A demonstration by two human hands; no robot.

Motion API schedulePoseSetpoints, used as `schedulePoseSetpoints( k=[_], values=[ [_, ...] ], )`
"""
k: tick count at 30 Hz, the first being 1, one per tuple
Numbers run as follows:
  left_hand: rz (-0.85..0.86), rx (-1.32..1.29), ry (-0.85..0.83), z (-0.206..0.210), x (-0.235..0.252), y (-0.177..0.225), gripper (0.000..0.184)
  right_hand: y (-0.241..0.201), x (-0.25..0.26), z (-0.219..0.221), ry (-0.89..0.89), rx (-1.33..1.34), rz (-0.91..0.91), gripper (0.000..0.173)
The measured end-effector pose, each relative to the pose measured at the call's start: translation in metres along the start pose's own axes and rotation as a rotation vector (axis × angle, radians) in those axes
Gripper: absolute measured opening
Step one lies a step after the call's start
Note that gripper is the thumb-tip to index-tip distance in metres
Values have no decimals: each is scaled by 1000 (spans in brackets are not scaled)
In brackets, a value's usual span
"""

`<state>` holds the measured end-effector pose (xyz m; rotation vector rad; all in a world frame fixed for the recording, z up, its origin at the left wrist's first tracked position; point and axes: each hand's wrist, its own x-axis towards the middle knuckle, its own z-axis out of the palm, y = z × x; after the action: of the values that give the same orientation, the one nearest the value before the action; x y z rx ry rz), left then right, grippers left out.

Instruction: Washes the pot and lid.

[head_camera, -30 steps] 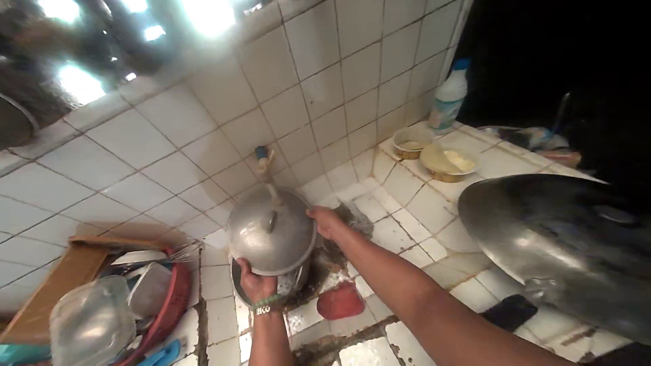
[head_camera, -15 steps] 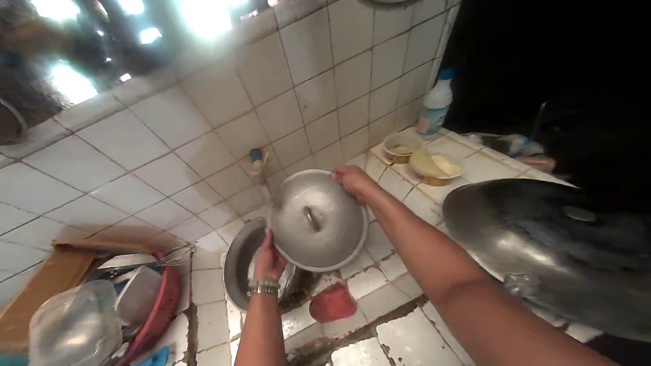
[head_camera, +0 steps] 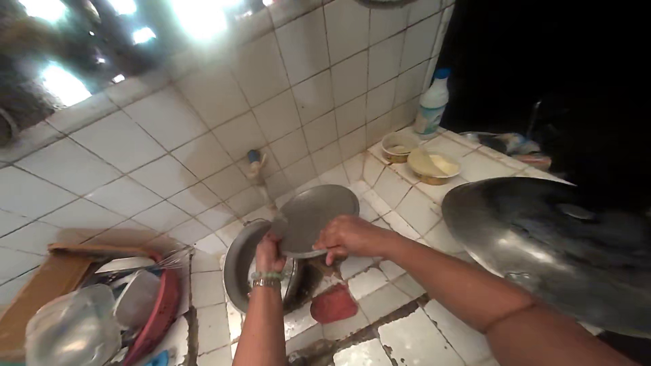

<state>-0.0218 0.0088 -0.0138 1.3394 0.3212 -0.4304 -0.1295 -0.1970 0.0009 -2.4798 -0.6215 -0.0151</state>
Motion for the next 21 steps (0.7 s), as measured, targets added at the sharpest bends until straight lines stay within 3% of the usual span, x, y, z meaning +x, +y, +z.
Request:
schedulePoseSetpoints(
  k=[1,3,5,7,9,11,13,16,19,20,21],
  values=[
    [65,40,32,-4,-1,-3,44,7,8,0,-159,66,148,46],
    [165,95,65,-4,-7,-5,49,36,29,6,-225,55,441,71],
    [221,101,88,1,-13,-6,49,64,57,20,-19,-26,645,83],
    [260,89,99,6,-16,-10,49,67,91,37,220,-44,716,91],
    [308,95,119,9,-16,-12,43,43,120,57,317,29,608,86],
    [360,113,165,7,-15,-13,36,0,133,77,309,174,374,66],
    [398,112,199,-5,-13,-10,34,-32,119,84,137,267,138,55],
    [392,117,259,-30,-13,3,35,-30,78,70,-194,77,-116,60],
    [386,240,348,-49,-25,24,39,5,48,38,-222,-52,67,78],
    [413,326,375,-56,-31,33,38,16,43,28,-206,-75,200,80],
    [458,435,388,-64,-39,44,39,25,42,21,-177,-96,321,72]
  ],
)
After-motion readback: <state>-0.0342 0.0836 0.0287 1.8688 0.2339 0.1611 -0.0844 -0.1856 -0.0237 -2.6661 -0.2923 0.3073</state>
